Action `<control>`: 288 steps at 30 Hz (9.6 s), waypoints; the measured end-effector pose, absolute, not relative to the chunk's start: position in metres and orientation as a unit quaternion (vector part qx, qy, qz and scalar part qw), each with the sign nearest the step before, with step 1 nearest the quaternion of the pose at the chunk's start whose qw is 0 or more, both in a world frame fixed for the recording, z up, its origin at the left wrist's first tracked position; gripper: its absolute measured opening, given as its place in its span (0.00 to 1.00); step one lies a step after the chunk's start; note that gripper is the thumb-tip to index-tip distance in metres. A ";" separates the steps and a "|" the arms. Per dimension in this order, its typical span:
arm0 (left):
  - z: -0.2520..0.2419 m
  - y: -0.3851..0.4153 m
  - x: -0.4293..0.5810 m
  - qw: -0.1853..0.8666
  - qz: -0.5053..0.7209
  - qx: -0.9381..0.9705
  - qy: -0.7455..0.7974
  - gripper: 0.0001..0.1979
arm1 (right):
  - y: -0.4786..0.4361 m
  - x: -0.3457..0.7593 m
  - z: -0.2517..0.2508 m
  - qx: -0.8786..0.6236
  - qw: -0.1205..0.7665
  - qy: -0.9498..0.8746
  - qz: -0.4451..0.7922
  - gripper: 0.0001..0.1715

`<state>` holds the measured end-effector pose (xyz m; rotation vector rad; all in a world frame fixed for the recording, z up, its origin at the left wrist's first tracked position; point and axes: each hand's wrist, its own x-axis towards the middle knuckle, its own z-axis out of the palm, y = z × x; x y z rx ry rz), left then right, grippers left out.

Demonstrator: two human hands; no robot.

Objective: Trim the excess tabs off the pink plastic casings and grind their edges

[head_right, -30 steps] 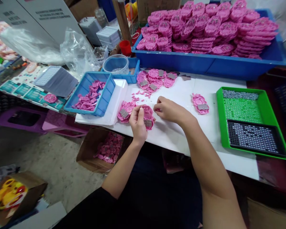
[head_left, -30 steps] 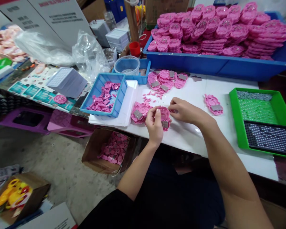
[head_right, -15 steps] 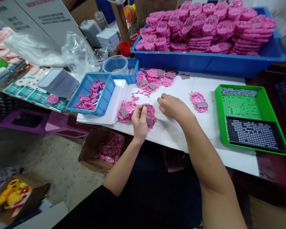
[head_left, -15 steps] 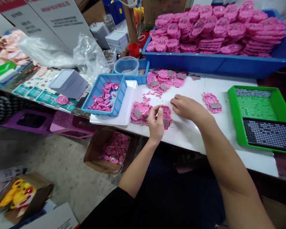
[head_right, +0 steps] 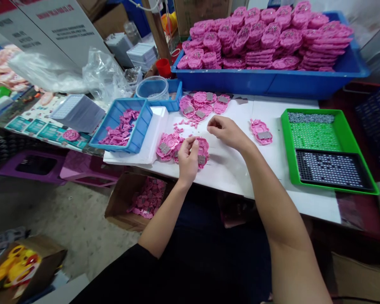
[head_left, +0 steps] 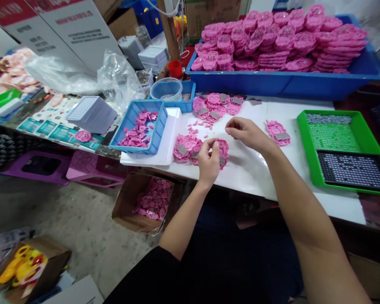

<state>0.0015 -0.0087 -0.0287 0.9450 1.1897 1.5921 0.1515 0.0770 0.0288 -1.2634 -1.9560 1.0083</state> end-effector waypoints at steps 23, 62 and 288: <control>-0.030 -0.004 0.003 0.384 0.635 0.442 0.503 0.09 | 0.061 0.138 0.050 -0.421 0.257 -0.685 0.536 0.15; -0.036 -0.003 0.004 0.405 0.630 0.439 0.496 0.13 | 0.060 0.143 0.054 -0.420 0.263 -0.765 0.413 0.15; -0.023 -0.014 0.012 0.484 0.589 0.472 0.444 0.13 | 0.135 0.144 -0.021 -0.463 0.285 -0.837 0.065 0.24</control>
